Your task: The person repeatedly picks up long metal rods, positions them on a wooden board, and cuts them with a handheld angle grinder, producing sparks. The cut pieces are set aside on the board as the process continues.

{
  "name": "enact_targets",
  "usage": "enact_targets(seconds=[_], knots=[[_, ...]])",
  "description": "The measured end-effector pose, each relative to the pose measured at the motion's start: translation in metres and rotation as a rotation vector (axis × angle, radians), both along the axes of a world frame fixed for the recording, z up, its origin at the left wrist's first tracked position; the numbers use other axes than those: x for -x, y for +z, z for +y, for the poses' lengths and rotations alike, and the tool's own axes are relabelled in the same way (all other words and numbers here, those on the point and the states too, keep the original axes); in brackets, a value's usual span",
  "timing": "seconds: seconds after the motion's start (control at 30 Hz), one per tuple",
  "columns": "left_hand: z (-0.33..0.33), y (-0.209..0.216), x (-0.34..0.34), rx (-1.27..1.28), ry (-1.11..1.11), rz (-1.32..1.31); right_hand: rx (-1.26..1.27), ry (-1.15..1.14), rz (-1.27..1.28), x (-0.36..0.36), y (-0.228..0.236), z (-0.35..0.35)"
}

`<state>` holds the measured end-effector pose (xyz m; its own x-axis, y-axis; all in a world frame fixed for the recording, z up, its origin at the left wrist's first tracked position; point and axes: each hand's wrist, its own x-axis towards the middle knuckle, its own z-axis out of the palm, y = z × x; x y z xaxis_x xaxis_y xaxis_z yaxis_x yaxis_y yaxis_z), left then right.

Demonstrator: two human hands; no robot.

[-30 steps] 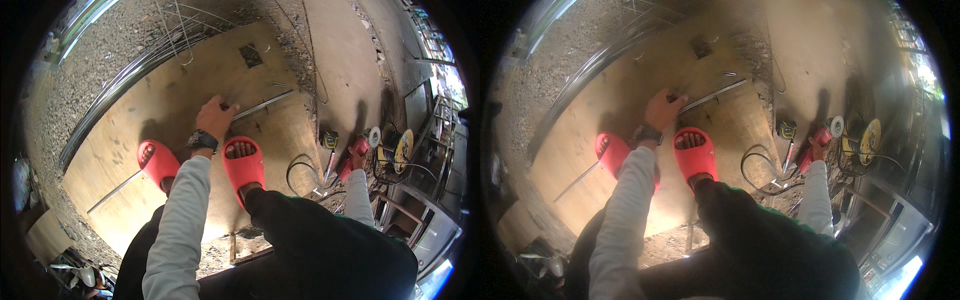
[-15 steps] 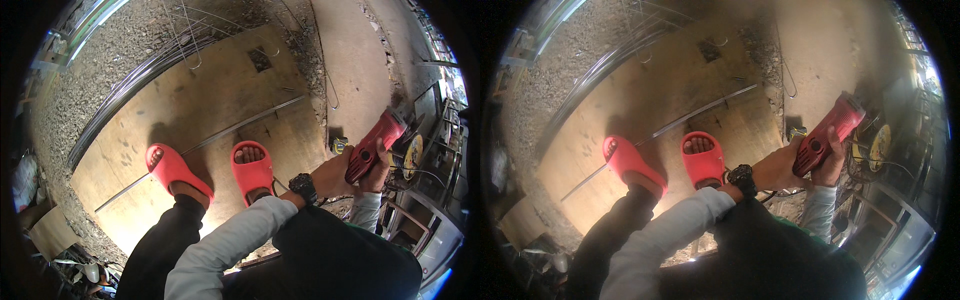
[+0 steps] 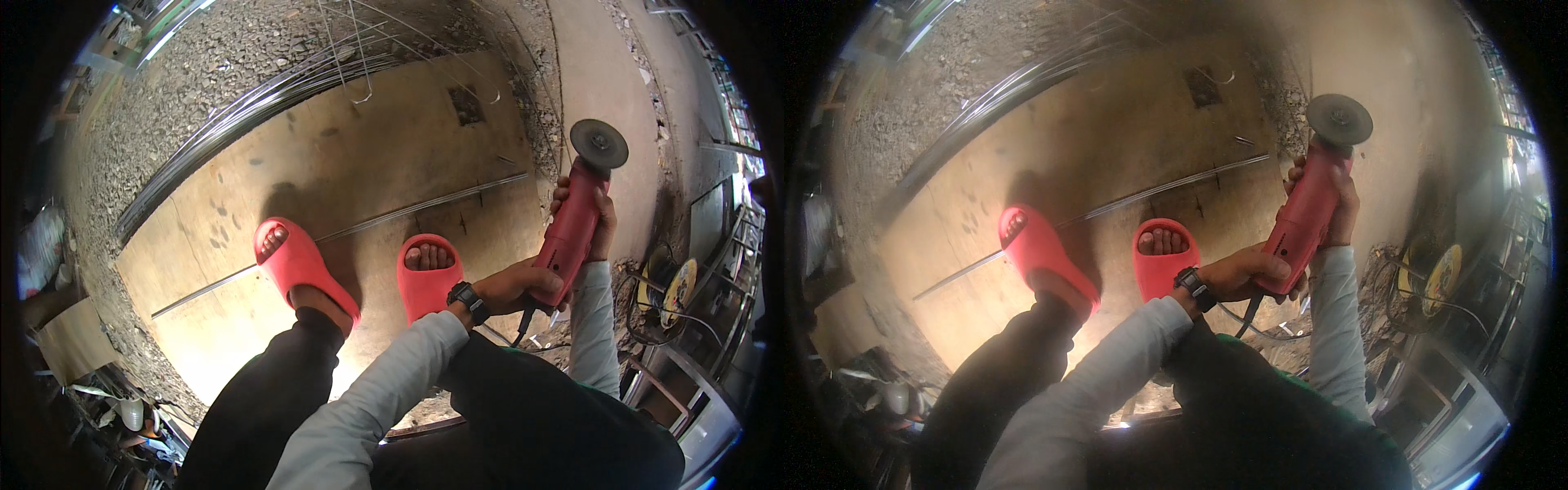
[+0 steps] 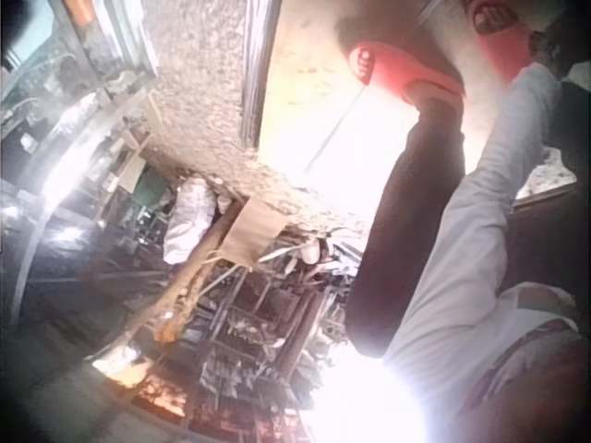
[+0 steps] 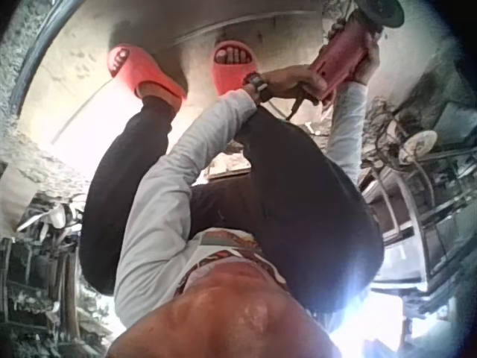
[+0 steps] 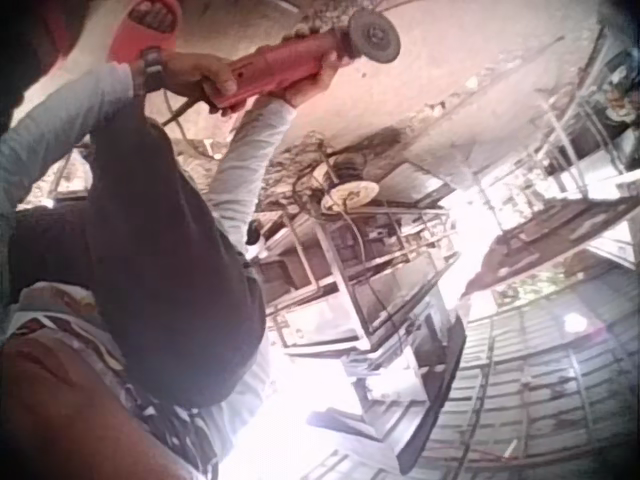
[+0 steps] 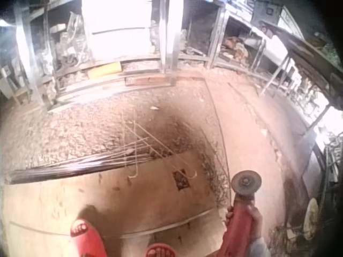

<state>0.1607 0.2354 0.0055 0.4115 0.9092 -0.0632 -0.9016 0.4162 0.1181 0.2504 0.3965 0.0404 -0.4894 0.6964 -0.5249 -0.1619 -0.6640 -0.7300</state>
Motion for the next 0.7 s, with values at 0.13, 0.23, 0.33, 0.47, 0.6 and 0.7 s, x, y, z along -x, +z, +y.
enact_targets(seconds=[0.13, 0.23, 0.33, 0.47, 0.6, 0.7], knots=[[0.004, 0.004, -0.002, -0.005, 0.046, 0.038, 0.046, -0.001, -0.043, -0.005, 0.013, 0.017], [0.0, -0.012, -0.01, -0.076, 0.082, -0.035, -0.028, -0.029, -0.081, -0.011, 0.017, 0.024], [-0.002, -0.014, -0.01, -0.048, 0.06, 0.008, -0.047, -0.055, -0.094, -0.016, 0.014, 0.026], [-0.007, -0.01, -0.016, 0.027, 0.064, 0.035, -0.054, -0.05, -0.13, -0.019, 0.007, 0.024], [-0.008, -0.011, -0.025, 0.052, 0.069, 0.151, -0.031, -0.026, -0.194, -0.025, 0.004, 0.023], [-0.005, -0.015, -0.034, 0.02, 0.103, 0.315, -0.044, -0.007, -0.315, -0.029, -0.003, 0.027]])
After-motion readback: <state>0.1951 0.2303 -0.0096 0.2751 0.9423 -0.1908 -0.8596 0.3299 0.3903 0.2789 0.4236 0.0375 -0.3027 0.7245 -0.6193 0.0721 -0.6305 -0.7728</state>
